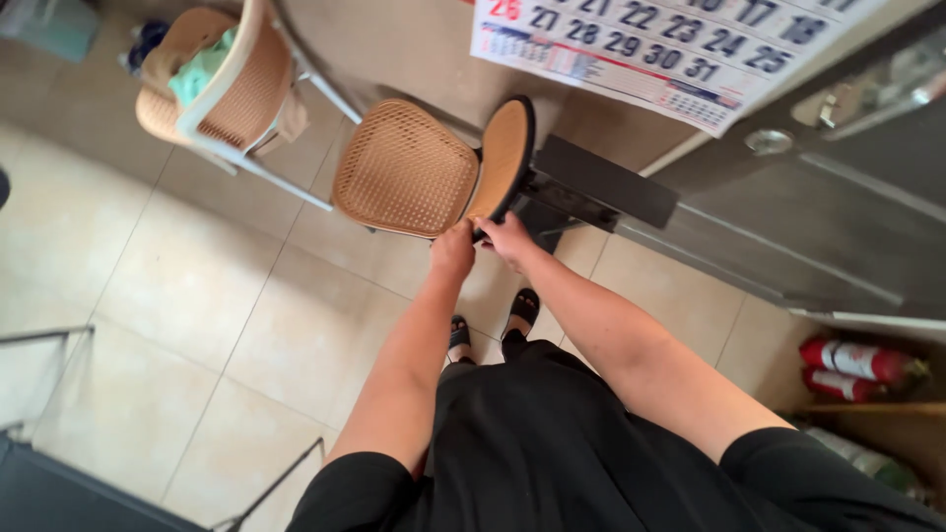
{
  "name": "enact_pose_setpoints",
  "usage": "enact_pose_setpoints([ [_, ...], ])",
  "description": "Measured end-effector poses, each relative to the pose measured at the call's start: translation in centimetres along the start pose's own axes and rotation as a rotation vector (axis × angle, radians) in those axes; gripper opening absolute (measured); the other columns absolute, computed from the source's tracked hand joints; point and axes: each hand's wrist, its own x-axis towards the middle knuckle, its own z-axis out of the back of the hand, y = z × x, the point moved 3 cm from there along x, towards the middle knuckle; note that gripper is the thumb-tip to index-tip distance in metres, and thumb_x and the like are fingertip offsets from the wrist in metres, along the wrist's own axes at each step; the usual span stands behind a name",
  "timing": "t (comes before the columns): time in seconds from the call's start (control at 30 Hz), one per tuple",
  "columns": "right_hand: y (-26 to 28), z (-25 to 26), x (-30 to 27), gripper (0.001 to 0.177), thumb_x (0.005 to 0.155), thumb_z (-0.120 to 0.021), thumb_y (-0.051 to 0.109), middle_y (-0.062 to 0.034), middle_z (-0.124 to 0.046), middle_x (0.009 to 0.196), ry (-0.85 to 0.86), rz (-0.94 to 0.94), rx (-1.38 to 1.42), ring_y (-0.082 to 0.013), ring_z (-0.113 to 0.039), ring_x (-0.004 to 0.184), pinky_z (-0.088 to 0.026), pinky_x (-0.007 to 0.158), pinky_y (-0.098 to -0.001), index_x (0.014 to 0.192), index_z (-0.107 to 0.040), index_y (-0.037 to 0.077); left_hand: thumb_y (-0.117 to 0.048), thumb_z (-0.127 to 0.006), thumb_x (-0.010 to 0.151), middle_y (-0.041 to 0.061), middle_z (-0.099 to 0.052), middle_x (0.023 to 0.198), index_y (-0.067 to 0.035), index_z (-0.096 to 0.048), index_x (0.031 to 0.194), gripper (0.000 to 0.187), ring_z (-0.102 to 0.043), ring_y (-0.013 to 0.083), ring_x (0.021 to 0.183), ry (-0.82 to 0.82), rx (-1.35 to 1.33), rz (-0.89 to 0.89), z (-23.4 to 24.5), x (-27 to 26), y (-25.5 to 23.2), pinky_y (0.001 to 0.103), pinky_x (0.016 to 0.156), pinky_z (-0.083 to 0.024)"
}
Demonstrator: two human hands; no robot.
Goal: Move and rearrange chairs, a table, and a small stand in a room.
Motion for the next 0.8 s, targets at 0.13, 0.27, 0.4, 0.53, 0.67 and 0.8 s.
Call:
enact_pose_setpoints([
  [0.13, -0.7, -2.2, -0.5, 0.037, 0.095, -0.075, 0.023, -0.0106, -0.068, 0.113, -0.093, -0.006, -0.026, -0.0235, -0.070, 0.098, -0.063, 0.076, -0.0415, 0.121, -0.053, 0.006, -0.009, -0.058, 0.094, 0.020, -0.072, 0.091, -0.008, -0.061, 0.114, 0.020, -0.072, 0.0413, 0.089, -0.065, 0.054, 0.026, -0.4, -2.8, 0.5, 0.052, 0.077, -0.057],
  [0.27, -1.6, -3.3, -0.8, 0.035, 0.091, -0.069, 0.011, -0.0095, -0.066, 0.112, -0.076, -0.073, 0.120, -0.0259, -0.070, 0.096, -0.064, 0.073, -0.0466, 0.122, -0.052, 0.008, -0.010, -0.055, 0.095, 0.021, -0.071, 0.096, -0.005, -0.061, 0.112, 0.018, -0.072, 0.0401, 0.091, -0.026, 0.073, 0.132, 1.0, -5.5, 0.6, 0.050, 0.076, -0.058],
  [0.4, -0.1, -4.7, -2.2, 0.028, 0.095, -0.065, 0.012, -0.0103, -0.069, 0.111, 0.113, -0.076, 0.025, -0.0263, -0.072, 0.094, -0.064, 0.073, -0.0448, 0.122, -0.058, 0.005, -0.009, -0.054, 0.097, 0.021, -0.072, 0.098, -0.004, -0.060, 0.117, 0.022, -0.072, 0.0386, 0.094, -0.021, 0.019, 0.237, 1.1, -7.4, 1.0, 0.049, 0.079, -0.058],
  [0.53, 1.1, -6.0, -1.6, 0.029, 0.094, -0.064, 0.011, -0.0098, -0.068, 0.110, 0.214, -0.065, -0.067, -0.0258, -0.072, 0.093, -0.064, 0.072, -0.0456, 0.122, -0.057, 0.008, -0.010, -0.055, 0.096, 0.022, -0.071, 0.100, -0.003, -0.057, 0.127, 0.032, -0.072, 0.0387, 0.093, -0.031, -0.033, 0.338, 1.8, -8.2, 0.5, 0.049, 0.078, -0.058],
  [0.67, 3.3, -7.0, -0.1, 0.028, 0.095, -0.065, 0.011, -0.0108, -0.069, 0.109, 0.234, -0.085, -0.204, -0.0257, -0.072, 0.093, -0.065, 0.072, -0.0449, 0.121, -0.057, 0.006, -0.014, -0.059, 0.095, 0.024, -0.068, 0.109, -0.005, -0.049, 0.142, 0.050, -0.070, 0.0408, 0.094, -0.059, -0.128, 0.399, 2.6, -8.1, -0.2, 0.050, 0.080, -0.057],
  [0.8, 5.0, -6.6, 2.9, 0.031, 0.096, -0.064, 0.013, -0.0117, -0.071, 0.111, 0.205, -0.046, -0.452, -0.0253, -0.069, 0.090, -0.056, 0.068, -0.0427, 0.125, -0.057, 0.007, -0.022, -0.065, 0.091, 0.023, -0.065, 0.126, -0.008, -0.046, 0.145, 0.058, -0.064, 0.0433, 0.109, -0.131, -0.380, 0.355, 2.4, -9.0, 0.0, 0.050, 0.092, -0.051],
])
